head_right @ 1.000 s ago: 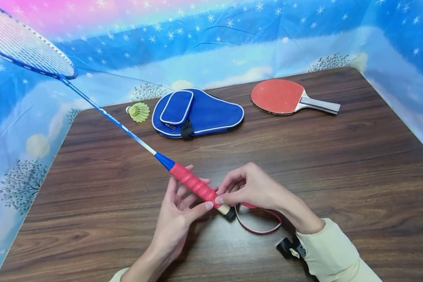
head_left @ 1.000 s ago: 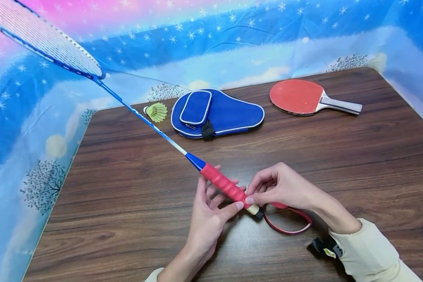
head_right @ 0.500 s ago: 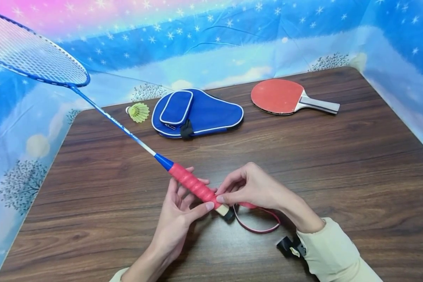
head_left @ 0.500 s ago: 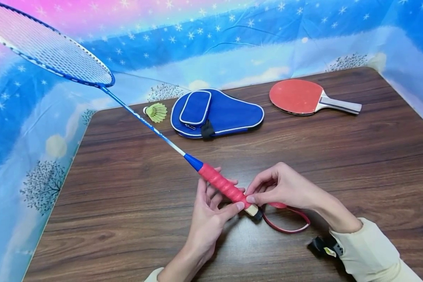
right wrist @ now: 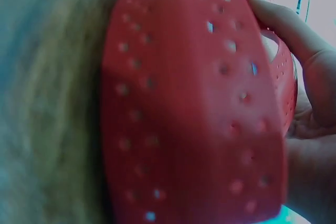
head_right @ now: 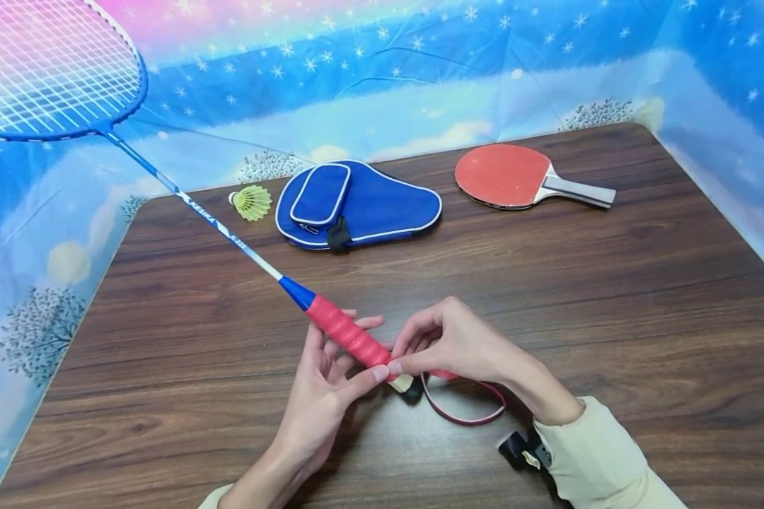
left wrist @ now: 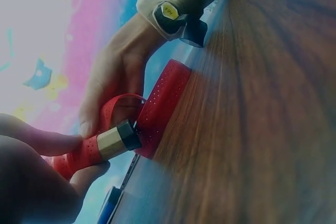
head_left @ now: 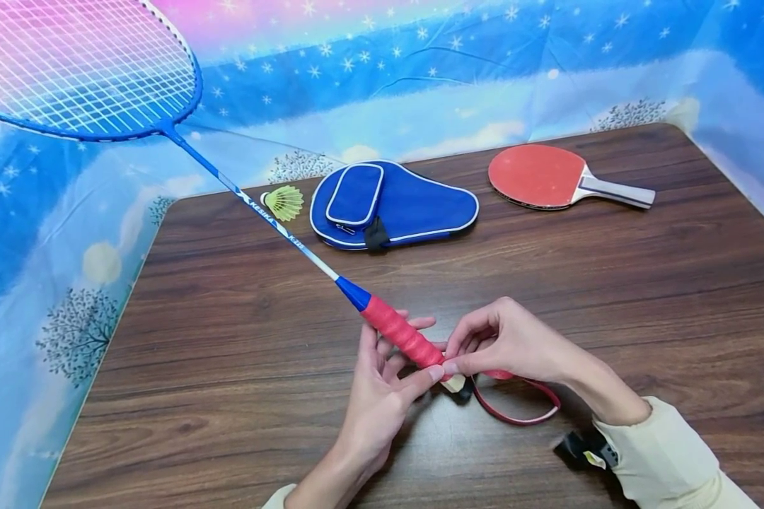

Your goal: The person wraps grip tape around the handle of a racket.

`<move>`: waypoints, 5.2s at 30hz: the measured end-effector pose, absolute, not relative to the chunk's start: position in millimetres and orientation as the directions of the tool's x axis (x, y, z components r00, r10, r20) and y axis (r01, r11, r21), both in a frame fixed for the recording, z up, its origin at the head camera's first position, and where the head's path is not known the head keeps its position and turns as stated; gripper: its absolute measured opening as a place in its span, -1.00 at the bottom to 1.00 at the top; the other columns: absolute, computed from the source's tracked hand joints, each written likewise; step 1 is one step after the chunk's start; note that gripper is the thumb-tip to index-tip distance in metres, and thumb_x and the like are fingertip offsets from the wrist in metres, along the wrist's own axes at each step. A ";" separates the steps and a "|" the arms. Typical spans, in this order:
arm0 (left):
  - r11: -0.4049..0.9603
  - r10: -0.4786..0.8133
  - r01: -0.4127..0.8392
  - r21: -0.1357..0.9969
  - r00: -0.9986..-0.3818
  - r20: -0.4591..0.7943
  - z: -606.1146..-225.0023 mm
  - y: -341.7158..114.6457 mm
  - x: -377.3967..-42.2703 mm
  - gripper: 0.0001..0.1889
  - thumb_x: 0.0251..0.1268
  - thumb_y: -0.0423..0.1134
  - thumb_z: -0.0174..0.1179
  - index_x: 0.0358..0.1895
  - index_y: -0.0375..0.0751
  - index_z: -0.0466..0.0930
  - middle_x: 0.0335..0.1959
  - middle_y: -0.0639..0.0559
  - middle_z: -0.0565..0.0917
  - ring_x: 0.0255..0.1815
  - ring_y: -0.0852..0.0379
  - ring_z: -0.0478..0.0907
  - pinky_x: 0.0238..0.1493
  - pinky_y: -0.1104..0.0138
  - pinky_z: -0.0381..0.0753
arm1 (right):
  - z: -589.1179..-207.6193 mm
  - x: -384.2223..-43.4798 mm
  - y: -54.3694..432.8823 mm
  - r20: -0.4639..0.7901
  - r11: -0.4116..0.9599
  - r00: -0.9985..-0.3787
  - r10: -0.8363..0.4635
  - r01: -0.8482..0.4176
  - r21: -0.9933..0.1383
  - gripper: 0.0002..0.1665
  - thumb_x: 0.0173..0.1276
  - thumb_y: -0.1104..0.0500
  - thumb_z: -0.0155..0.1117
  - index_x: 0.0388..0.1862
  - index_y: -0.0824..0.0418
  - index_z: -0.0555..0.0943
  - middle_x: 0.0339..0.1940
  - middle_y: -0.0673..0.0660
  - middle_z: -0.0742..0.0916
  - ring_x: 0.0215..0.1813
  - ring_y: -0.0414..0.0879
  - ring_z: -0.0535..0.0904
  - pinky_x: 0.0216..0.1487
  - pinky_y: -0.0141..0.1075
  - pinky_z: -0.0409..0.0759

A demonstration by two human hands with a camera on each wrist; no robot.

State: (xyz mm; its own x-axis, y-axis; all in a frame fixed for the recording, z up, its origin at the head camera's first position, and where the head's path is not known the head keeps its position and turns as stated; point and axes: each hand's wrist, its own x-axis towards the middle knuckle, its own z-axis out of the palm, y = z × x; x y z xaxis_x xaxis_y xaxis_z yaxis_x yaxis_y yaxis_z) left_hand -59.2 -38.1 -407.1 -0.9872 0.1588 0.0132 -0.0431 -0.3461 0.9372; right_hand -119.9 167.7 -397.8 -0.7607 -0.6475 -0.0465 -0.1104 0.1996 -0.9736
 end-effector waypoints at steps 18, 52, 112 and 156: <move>-0.380 0.092 -0.047 0.924 -0.996 -0.013 -406.1 -39.4 -59.7 -0.22 0.03 -0.68 0.32 0.33 -0.07 0.34 0.18 -0.40 0.45 0.07 -0.24 0.60 -0.03 0.09 0.64 | -395.1 -121.2 169.4 -0.052 0.243 -0.786 -0.617 -0.127 -0.962 -0.86 0.18 0.06 0.52 -0.35 0.05 0.74 -0.45 0.07 0.75 -0.40 -0.02 0.63 -0.45 -0.31 0.58; -0.354 0.093 -0.081 0.932 -0.994 -0.051 -407.1 -35.5 -58.3 -0.20 0.00 -0.64 0.37 0.28 -0.19 0.13 0.15 -0.39 0.46 0.11 -0.18 0.55 -0.04 0.16 0.65 | -393.9 -124.0 177.2 -0.064 0.281 -0.779 -0.624 -0.147 -0.948 -0.89 0.23 0.05 0.48 -0.26 -0.03 0.76 -0.38 0.01 0.76 -0.36 -0.12 0.54 -0.40 -0.35 0.51; -0.327 0.071 -0.111 0.939 -0.993 -0.093 -401.2 -35.2 -56.1 -0.23 0.01 -0.60 0.40 0.29 -0.12 0.25 0.15 -0.37 0.45 0.08 -0.17 0.57 0.00 0.15 0.63 | -389.8 -122.1 173.8 -0.066 0.281 -0.769 -0.636 -0.151 -0.948 -0.88 0.21 0.04 0.50 -0.29 -0.03 0.75 -0.39 0.00 0.76 -0.34 -0.10 0.57 -0.32 -0.31 0.57; -0.372 0.084 -0.090 0.924 -0.995 -0.063 -402.6 -34.6 -54.9 -0.25 0.02 -0.66 0.34 0.22 -0.15 0.15 0.14 -0.41 0.44 0.12 -0.18 0.57 -0.01 0.11 0.63 | -392.0 -123.8 176.7 -0.042 0.236 -0.761 -0.647 -0.147 -0.961 -0.89 0.23 0.12 0.48 -0.25 0.03 0.77 -0.38 0.06 0.77 -0.36 -0.11 0.58 -0.35 -0.31 0.61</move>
